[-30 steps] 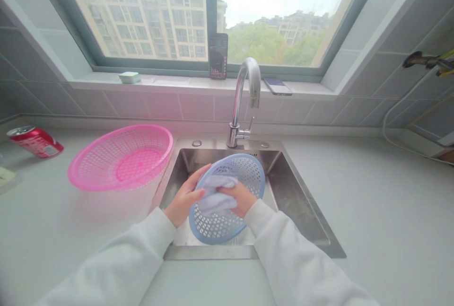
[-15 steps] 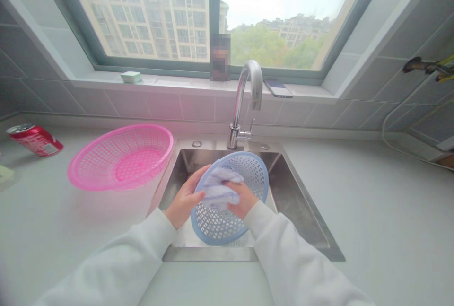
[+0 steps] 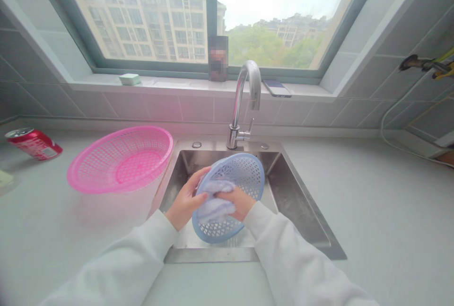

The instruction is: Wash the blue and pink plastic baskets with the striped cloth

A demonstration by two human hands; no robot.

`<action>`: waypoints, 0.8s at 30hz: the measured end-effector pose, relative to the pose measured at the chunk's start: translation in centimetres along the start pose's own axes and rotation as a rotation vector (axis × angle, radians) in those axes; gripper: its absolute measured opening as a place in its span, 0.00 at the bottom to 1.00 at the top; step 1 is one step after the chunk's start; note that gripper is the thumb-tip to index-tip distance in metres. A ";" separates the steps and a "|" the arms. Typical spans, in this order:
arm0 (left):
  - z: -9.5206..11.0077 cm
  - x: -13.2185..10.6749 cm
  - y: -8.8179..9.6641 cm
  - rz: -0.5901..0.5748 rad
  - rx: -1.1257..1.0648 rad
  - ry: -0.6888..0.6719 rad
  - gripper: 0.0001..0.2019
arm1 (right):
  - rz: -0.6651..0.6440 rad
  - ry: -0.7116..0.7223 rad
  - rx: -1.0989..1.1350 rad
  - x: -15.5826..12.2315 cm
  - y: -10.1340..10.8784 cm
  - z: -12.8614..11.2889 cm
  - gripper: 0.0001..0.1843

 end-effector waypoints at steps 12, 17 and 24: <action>-0.4 0.0 -0.1 -0.018 -0.042 0.013 0.38 | -0.052 -0.189 0.344 -0.1 -1.2 0.9 0.15; 0.0 -0.1 0.3 -0.006 0.056 0.010 0.35 | -0.003 -0.104 0.195 0.0 -0.2 0.6 0.14; -0.6 -0.5 -0.6 -0.076 0.056 0.125 0.45 | 0.162 -0.158 0.570 0.6 2.2 1.6 0.11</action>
Point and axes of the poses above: each hand's wrist, its own x-axis towards the middle knuckle, its own y-axis out of the back of the hand, z = x × y, the point moved 8 cm from there along x, towards the middle knuckle
